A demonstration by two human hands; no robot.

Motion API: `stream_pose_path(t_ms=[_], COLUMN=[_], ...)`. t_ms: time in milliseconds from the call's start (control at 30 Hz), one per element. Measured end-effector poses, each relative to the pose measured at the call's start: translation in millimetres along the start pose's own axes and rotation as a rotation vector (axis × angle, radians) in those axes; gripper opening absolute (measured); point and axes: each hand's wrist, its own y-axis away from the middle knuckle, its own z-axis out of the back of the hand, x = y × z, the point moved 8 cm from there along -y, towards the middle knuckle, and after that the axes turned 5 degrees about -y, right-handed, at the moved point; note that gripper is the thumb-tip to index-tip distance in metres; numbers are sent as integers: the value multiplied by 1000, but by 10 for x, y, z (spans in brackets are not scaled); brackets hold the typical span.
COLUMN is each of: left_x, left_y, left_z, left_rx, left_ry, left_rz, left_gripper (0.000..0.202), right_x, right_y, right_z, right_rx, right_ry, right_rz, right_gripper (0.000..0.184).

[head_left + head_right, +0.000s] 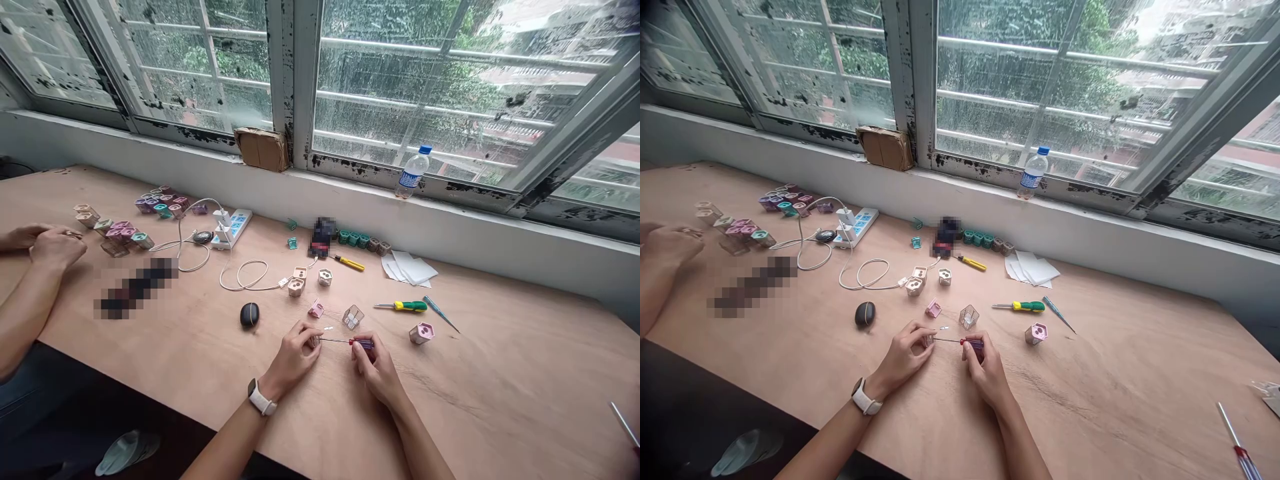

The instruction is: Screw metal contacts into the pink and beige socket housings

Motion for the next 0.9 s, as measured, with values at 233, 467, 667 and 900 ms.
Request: stream_pose_path(t_ms=[233,467,667,900], left_x=[-6,-1,24,24], left_y=[2,4,0,5], left_z=[8,15,2,4], left_rx=[-7,-10,-7,-6], left_ry=[1,-5,-2,-7], left_rz=[3,12,14,10], left_gripper=[23,24,24,23], right_x=[-1,14,4,0], right_y=[-17,-9,-15,-34], right_z=[53,-9,75,74], right_rx=[-61,-2,-76,-96], right_ry=[93,8,101,112], right_rz=[-10,3,-29,-52], right_gripper=[38,34,40,46])
